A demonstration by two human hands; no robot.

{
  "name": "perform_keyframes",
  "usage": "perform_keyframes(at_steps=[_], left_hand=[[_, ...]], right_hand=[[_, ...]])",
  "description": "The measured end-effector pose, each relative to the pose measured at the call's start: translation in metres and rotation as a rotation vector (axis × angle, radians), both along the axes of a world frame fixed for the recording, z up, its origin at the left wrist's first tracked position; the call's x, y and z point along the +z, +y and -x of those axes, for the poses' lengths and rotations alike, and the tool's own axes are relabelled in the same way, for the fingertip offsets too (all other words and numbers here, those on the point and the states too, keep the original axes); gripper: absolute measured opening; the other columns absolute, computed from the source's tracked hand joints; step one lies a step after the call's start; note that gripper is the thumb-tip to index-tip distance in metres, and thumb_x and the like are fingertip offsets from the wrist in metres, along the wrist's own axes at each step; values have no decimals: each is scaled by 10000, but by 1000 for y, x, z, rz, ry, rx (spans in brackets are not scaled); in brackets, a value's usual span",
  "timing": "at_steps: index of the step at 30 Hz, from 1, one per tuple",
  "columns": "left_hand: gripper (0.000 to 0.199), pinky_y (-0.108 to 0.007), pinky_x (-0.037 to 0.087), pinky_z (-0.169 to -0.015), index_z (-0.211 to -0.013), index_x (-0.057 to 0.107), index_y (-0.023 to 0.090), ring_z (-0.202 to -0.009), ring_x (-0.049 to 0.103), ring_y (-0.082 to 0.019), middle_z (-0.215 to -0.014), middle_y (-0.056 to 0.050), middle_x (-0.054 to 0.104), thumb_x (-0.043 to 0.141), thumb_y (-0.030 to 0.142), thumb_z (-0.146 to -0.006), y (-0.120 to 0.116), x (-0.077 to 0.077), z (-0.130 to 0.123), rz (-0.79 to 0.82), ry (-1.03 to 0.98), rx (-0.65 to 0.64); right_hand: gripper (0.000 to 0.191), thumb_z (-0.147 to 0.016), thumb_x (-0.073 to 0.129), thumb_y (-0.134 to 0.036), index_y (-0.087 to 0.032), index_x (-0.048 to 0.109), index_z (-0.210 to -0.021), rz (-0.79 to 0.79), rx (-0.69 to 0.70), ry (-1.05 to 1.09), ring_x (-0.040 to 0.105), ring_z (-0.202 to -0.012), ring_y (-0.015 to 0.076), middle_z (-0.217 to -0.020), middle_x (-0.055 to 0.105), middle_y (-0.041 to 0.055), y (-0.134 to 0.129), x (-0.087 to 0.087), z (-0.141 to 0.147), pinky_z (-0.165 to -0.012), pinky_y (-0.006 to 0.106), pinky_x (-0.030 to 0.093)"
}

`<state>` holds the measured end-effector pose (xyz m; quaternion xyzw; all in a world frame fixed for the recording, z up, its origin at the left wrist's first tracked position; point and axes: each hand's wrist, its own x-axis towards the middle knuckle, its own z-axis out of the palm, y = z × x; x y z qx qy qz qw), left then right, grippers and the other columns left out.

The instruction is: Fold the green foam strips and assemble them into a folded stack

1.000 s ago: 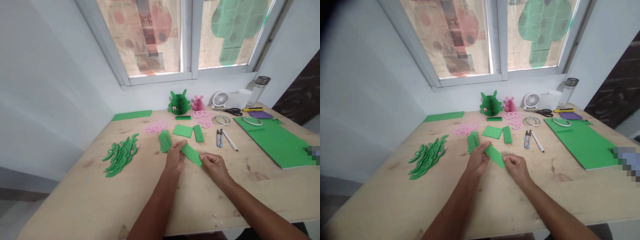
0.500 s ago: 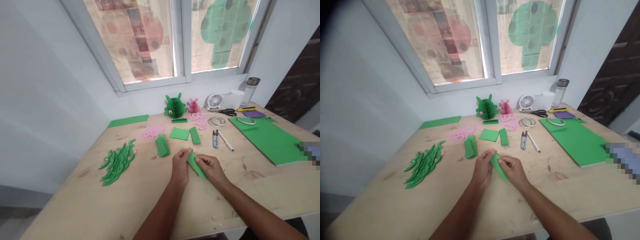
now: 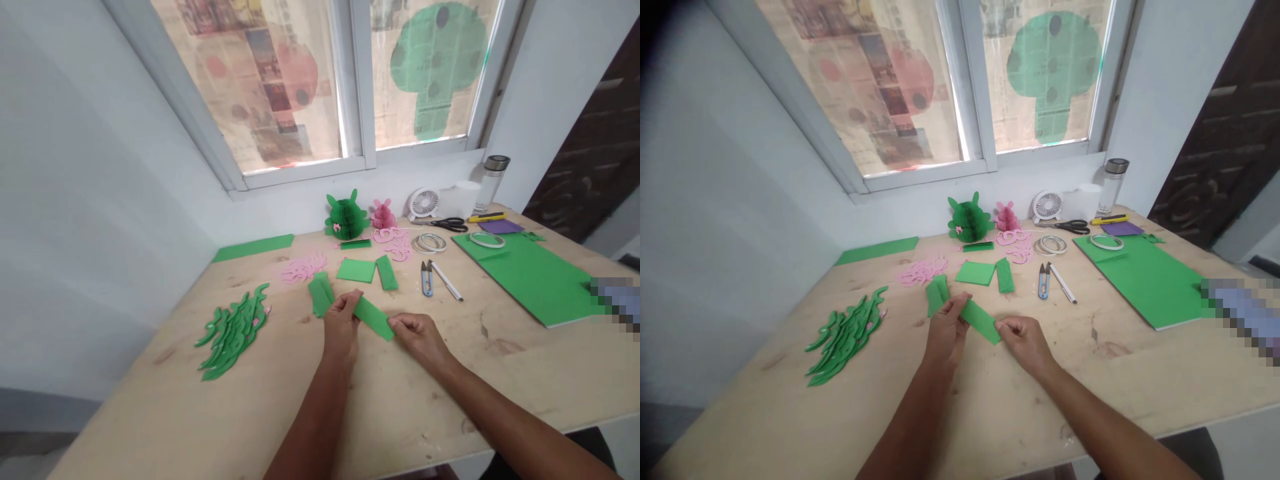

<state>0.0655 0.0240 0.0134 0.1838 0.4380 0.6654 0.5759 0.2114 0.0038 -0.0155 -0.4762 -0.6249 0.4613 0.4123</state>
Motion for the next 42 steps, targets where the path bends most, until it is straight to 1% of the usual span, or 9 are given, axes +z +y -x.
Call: perform_keyframes(at_steps=[13, 17, 25, 29, 31, 33, 36, 39, 42], left_hand=[[274, -187, 371, -511, -589, 624, 123, -569, 478, -72, -640, 1, 574, 800, 304, -483, 3, 0, 5, 8, 40, 76], [275, -192, 374, -505, -609, 635, 120, -558, 470, -74, -609, 9, 547, 799, 303, -487, 3, 3, 6, 4, 60, 50], [262, -194, 338, -459, -779, 710, 138, -510, 467, -89, -583, -16, 573, 766, 240, -544, -9, 28, 43, -88, 455, -286], [222, -204, 332, -444, -791, 716, 164, -475, 461, -96, -535, -6, 554, 735, 217, -575, -26, 26, 59, -100, 596, -499], [198, -208, 328, -436, -779, 716, 172, -464, 465, -99, -532, -9, 560, 719, 222, -587, -32, 22, 66, -86, 636, -541], [193, -212, 327, -432, -758, 712, 165, -450, 464, -99, -526, -11, 567, 714, 233, -578, -32, 16, 74, -53, 643, -437], [197, -219, 340, -445, -746, 692, 156, -442, 467, -100, -525, -7, 577, 691, 247, -571, -22, 6, 89, -9, 650, -81], [198, -229, 359, -476, -784, 670, 158, -481, 504, -125, -554, -6, 590, 625, 232, -606, -5, -5, 100, 22, 754, 228], [176, -250, 366, -524, -787, 661, 174, -518, 518, -151, -549, -2, 578, 567, 207, -642, 10, -18, 102, 55, 975, 341]], right_hand=[[416, -762, 526, -485, -163, 610, -511, 11, -53, -3, 361, -432, 91, -441, 490, -19, 1, 0, 1, -434, 222, 250], [422, -755, 528, -504, -161, 609, -522, 45, -43, 12, 328, -424, 85, -436, 464, -24, 3, -4, -2, -428, 222, 223], [434, -733, 559, -525, -155, 546, -507, 126, -12, 131, 260, -418, 68, -433, 397, -47, 4, -2, -6, -421, 220, 179], [436, -730, 563, -538, -161, 520, -515, 156, -34, 172, 272, -407, 67, -433, 390, -53, 2, 1, -5, -412, 218, 188], [425, -739, 556, -531, -161, 544, -530, 151, -47, 172, 351, -428, 83, -462, 455, -34, 2, 3, -5, -425, 219, 240], [401, -747, 554, -510, -159, 595, -559, 121, -76, 159, 494, -550, 127, -581, 579, 14, 2, 5, -6, -510, 230, 341], [357, -744, 558, -468, -161, 633, -579, 95, -136, 112, 576, -750, 181, -746, 662, 55, 4, 8, -7, -671, 256, 395], [319, -736, 552, -434, -164, 628, -582, 101, -147, 49, 562, -668, 170, -669, 647, 35, 4, 7, -6, -629, 255, 391], [288, -730, 546, -409, -166, 624, -597, 82, -111, -7, 507, -551, 144, -582, 604, 6, 3, 2, -5, -530, 243, 353]])
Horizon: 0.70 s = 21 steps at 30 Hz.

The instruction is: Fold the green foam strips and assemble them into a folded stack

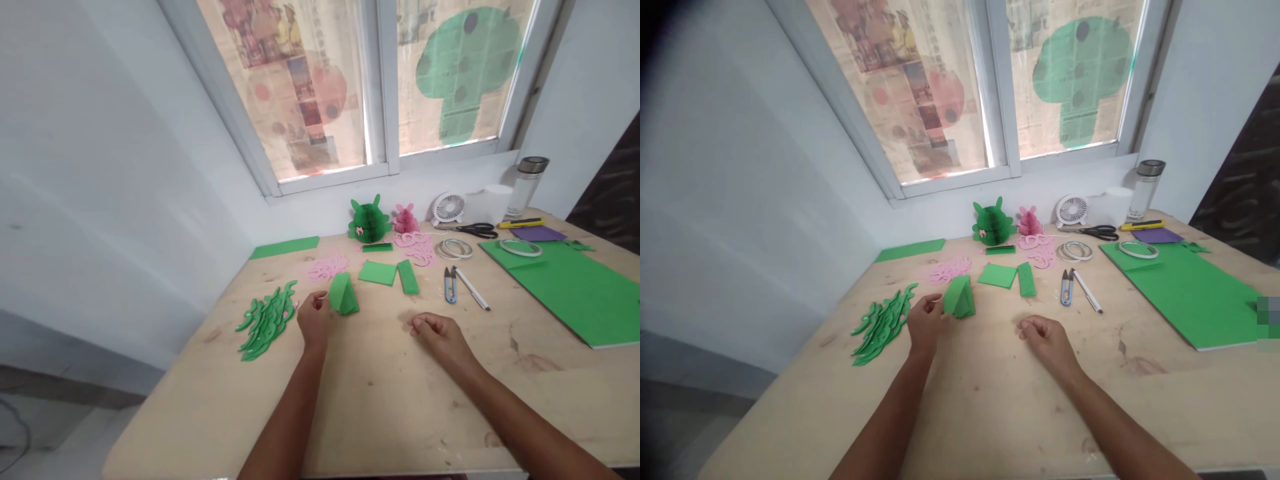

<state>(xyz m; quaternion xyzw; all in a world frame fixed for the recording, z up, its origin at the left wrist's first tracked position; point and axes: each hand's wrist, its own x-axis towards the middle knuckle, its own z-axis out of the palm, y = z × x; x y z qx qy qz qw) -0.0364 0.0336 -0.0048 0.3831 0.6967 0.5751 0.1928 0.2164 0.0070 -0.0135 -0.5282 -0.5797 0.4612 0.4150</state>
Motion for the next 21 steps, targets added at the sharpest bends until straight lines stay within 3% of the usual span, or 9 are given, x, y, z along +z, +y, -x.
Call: perform_keyframes(at_steps=[5, 10, 16, 20, 21], left_hand=[[220, -287, 323, -608, -817, 669, 202, -584, 541, -188, -570, -20, 586, 489, 146, -703, 7, -16, -6, 159, 447, 22], [185, -343, 321, -710, -783, 671, 188, -731, 574, -241, -692, -77, 632, 495, 165, -729, 5, -22, -12, 245, 761, -45], [170, -422, 327, -844, -826, 663, 189, -998, 518, -278, -988, -103, 635, 504, 203, -766, 1, -20, -17, 252, 1035, -91], [255, -482, 246, -973, -943, 640, 222, -1100, 495, -244, -1083, -74, 635, 475, 114, -781, 2, -24, -18, 163, 1074, -176], [275, -492, 234, -986, -960, 634, 229, -1091, 507, -236, -1076, -66, 642, 464, 101, -786, 3, -26, -18, 155, 1071, -195]], right_hand=[[259, -765, 516, -368, -164, 634, -658, -71, 77, -55, 535, -573, 160, -629, 629, 18, -3, -9, 1, -521, 248, 364], [258, -802, 475, -326, -181, 680, -865, -214, 108, -194, 619, -836, 226, -890, 695, 63, 5, 2, 4, -743, 318, 445], [297, -847, 419, -265, -174, 646, -1016, -525, 163, -763, 558, -1012, 241, -1034, 665, 94, 52, 31, 27, -873, 370, 371], [277, -854, 434, -255, -159, 608, -1047, -610, 195, -1198, 498, -1077, 248, -1123, 616, 121, 88, 33, 53, -920, 393, 286], [282, -844, 456, -253, -140, 599, -1059, -610, 191, -1226, 482, -1097, 257, -1135, 606, 141, 96, 30, 59, -937, 403, 260]])
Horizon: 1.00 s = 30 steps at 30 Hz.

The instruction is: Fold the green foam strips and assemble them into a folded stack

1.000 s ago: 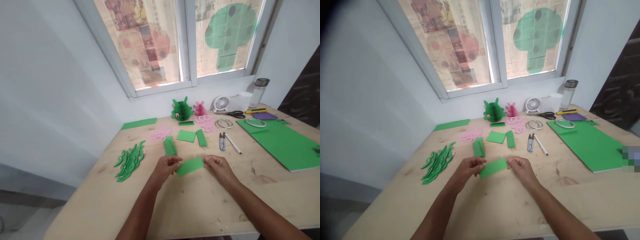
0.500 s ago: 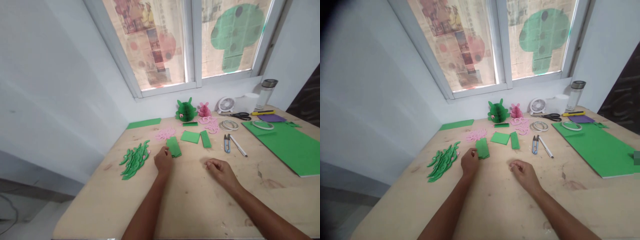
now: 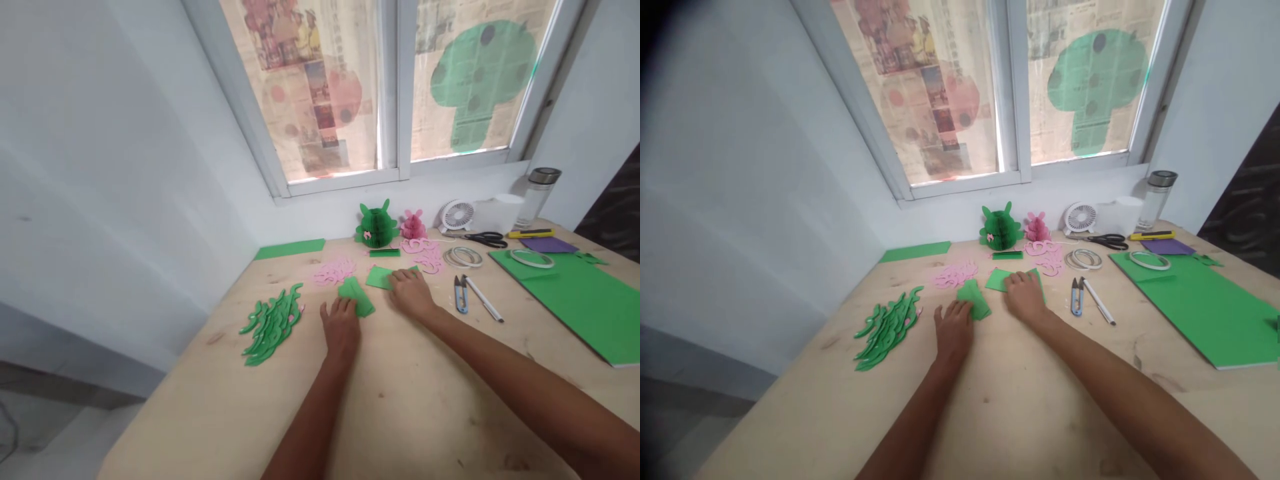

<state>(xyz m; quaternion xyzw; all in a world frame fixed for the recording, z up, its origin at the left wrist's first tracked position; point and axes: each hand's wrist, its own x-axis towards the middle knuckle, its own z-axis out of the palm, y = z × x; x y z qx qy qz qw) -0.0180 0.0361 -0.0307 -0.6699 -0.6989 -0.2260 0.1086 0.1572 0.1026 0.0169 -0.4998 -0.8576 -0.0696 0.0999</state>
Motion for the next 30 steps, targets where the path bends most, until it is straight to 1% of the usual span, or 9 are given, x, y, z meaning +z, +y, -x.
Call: perform_keyframes(at_steps=[3, 5, 11, 17, 22, 24, 27, 29, 30], left_hand=[[273, -513, 213, -1007, -969, 626, 234, -1055, 538, -225, -1050, -55, 659, 448, 109, -804, 1, -4, 0, -1, -30, -27], [245, -526, 202, -1014, -977, 621, 229, -1061, 536, -233, -1058, -60, 657, 457, 146, -814, 1, -5, 0, -14, -49, -37], [201, -545, 212, -1012, -970, 616, 226, -1095, 509, -260, -1089, -67, 639, 525, 239, -791, 0, -2, -1, -28, -56, -78], [195, -530, 221, -1016, -952, 622, 226, -1098, 505, -249, -1070, -64, 641, 516, 214, -789, -1, -1, -1, 0, -46, -84], [202, -534, 207, -1019, -959, 622, 220, -1120, 485, -261, -1128, -77, 613, 515, 242, -789, -2, -2, 0, 14, -19, -92], [206, -532, 210, -1019, -962, 623, 219, -1129, 478, -264, -1137, -83, 605, 516, 263, -792, -2, -3, 0, 9, -17, -99], [225, -530, 211, -1019, -982, 621, 222, -1137, 471, -267, -1137, -88, 603, 521, 284, -790, -2, -3, 0, 5, -23, -120], [241, -529, 210, -1020, -1000, 615, 221, -1141, 470, -268, -1143, -88, 602, 524, 284, -786, -2, -3, 0, 5, -33, -123], [250, -527, 209, -1023, -1011, 612, 219, -1144, 469, -268, -1148, -87, 602, 524, 278, -784, -2, -3, 0, 3, -39, -123]], right_hand=[[287, -839, 458, -224, -95, 594, -1056, -12, -27, -40, 483, -1086, 292, -1110, 609, 188, 16, -10, 12, -947, 454, 218], [255, -831, 455, -188, -77, 620, -991, -13, -26, -72, 521, -1022, 304, -1031, 639, 202, 21, -17, 15, -935, 475, 215], [220, -802, 447, -93, -59, 644, -895, -24, 52, -153, 603, -842, 266, -891, 674, 194, 15, -26, 19, -904, 431, 257], [176, -786, 473, -87, -100, 646, -819, -22, 47, -130, 624, -743, 224, -809, 689, 148, 15, -21, 18, -786, 359, 333], [211, -810, 436, -95, -106, 647, -810, -73, -99, -33, 619, -690, 208, -801, 684, 157, 19, -9, 10, -662, 311, 337], [240, -834, 410, -121, -115, 648, -802, -103, -134, 7, 609, -680, 205, -804, 683, 147, 15, -4, 6, -638, 302, 326], [238, -848, 415, -153, -154, 639, -766, -138, -101, 42, 585, -697, 192, -772, 676, 95, -2, 0, -4, -645, 292, 316], [221, -849, 436, -166, -172, 623, -730, -157, -38, 51, 566, -716, 182, -739, 661, 65, -18, -1, -14, -667, 287, 315], [222, -844, 444, -151, -167, 609, -696, -207, 55, 66, 551, -693, 176, -693, 642, 58, -27, -3, -19, -674, 290, 315]])
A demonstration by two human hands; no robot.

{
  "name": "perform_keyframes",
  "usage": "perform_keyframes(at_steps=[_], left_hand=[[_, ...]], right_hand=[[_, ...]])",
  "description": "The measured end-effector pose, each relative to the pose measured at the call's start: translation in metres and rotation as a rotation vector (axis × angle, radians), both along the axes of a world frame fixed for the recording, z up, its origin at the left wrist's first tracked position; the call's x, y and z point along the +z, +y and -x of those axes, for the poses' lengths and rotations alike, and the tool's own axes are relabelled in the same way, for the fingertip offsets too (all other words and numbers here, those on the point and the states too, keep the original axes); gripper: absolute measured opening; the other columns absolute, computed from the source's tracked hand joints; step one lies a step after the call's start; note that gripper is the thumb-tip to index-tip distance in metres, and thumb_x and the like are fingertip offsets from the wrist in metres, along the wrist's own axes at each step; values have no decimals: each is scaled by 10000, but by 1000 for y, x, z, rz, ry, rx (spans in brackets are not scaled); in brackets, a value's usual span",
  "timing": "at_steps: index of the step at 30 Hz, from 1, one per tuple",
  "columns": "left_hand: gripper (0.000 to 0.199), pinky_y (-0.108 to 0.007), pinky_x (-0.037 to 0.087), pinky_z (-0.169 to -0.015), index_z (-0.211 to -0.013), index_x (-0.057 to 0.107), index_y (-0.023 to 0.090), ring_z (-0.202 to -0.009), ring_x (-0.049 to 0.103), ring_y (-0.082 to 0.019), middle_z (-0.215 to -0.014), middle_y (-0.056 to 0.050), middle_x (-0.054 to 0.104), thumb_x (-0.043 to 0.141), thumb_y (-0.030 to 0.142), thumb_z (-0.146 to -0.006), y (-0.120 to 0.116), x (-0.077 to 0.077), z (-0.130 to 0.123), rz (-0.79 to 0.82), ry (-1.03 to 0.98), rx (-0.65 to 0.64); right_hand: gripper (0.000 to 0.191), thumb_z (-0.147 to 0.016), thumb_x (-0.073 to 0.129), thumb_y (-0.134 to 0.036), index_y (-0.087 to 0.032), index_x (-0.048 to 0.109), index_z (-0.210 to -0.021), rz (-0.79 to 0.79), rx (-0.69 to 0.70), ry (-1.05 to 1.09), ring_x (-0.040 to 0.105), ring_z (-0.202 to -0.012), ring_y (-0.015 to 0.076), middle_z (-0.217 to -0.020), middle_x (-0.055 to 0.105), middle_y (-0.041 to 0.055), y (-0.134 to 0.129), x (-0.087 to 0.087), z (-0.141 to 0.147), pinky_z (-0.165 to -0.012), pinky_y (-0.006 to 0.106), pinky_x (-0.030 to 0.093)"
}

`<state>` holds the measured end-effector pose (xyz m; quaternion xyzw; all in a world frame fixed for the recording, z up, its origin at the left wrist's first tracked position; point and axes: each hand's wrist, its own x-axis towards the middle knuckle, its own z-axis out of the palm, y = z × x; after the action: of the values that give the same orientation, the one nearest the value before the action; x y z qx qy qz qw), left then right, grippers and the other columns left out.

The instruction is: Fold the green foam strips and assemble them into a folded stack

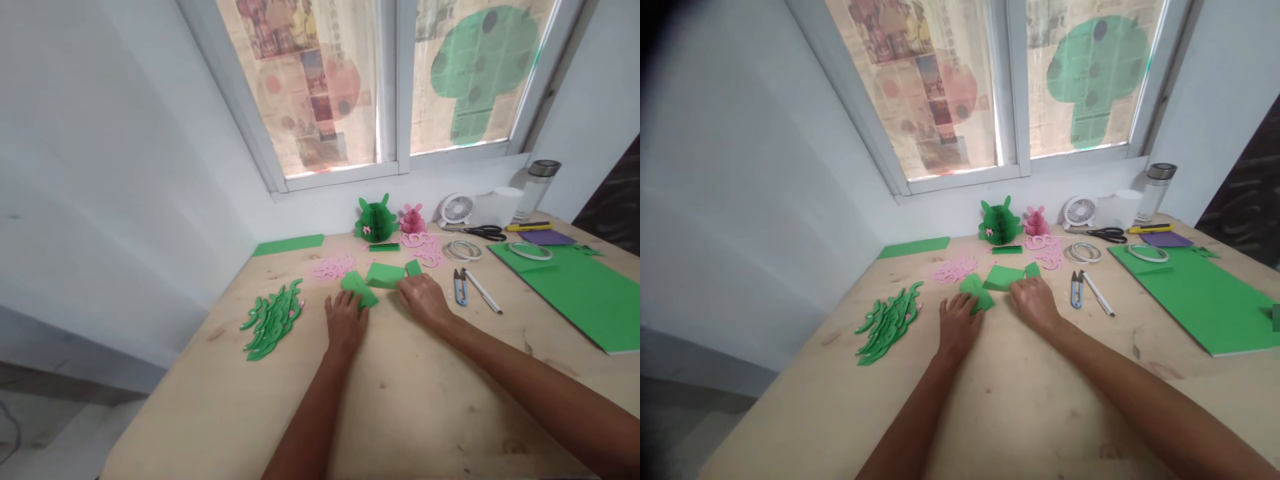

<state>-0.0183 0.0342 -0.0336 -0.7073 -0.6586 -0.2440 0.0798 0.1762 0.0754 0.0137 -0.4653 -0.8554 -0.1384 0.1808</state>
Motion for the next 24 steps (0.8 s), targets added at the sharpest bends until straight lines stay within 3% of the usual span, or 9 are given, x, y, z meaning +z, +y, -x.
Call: perform_keyframes(at_steps=[3, 7, 11, 15, 18, 24], left_hand=[[284, -514, 208, -1033, -1044, 603, 216, -1154, 468, -259, -1156, -78, 605, 514, 221, -775, 0, 1, 1, -6, -21, -18], [371, -465, 268, -1030, -1053, 615, 217, -1161, 473, -240, -1153, -65, 612, 474, 97, -732, -1, 8, -1, -16, -81, -91], [459, -358, 396, -968, -1057, 622, 222, -1078, 544, -184, -1117, -33, 636, 441, 26, -683, -10, 22, -8, 63, -243, -263], [308, -339, 464, -897, -1069, 615, 234, -1019, 591, -175, -1081, -21, 660, 515, 203, -780, -28, 35, -17, 204, -373, -417], [288, -340, 471, -890, -1049, 626, 212, -1004, 601, -184, -1061, -37, 670, 572, 275, -773, -40, 36, -23, 231, -360, -434], [239, -344, 481, -868, -992, 643, 219, -929, 628, -176, -981, -10, 696, 555, 196, -772, -48, 24, -28, 241, -314, -350]], right_hand=[[240, -843, 442, -103, -161, 572, -650, -104, 226, 8, 509, -646, 157, -615, 587, 36, -27, -9, -17, -728, 298, 330], [264, -857, 392, -42, -161, 568, -699, -119, 371, 2, 511, -696, 153, -710, 605, 48, -55, -19, -33, -804, 323, 343], [279, -869, 366, -47, -171, 561, -713, -53, 390, 28, 535, -764, 157, -760, 617, 53, -66, -21, -38, -845, 333, 349], [273, -885, 354, -82, -175, 557, -729, 21, 390, 87, 544, -778, 155, -764, 623, 50, -63, -23, -37, -856, 326, 343], [258, -890, 361, -112, -170, 549, -722, 63, 390, 86, 532, -729, 153, -730, 613, 45, -60, -24, -36, -821, 316, 340], [261, -893, 375, -163, -164, 548, -697, 172, 357, 111, 499, -633, 141, -643, 576, 27, -58, -23, -36, -734, 284, 325]])
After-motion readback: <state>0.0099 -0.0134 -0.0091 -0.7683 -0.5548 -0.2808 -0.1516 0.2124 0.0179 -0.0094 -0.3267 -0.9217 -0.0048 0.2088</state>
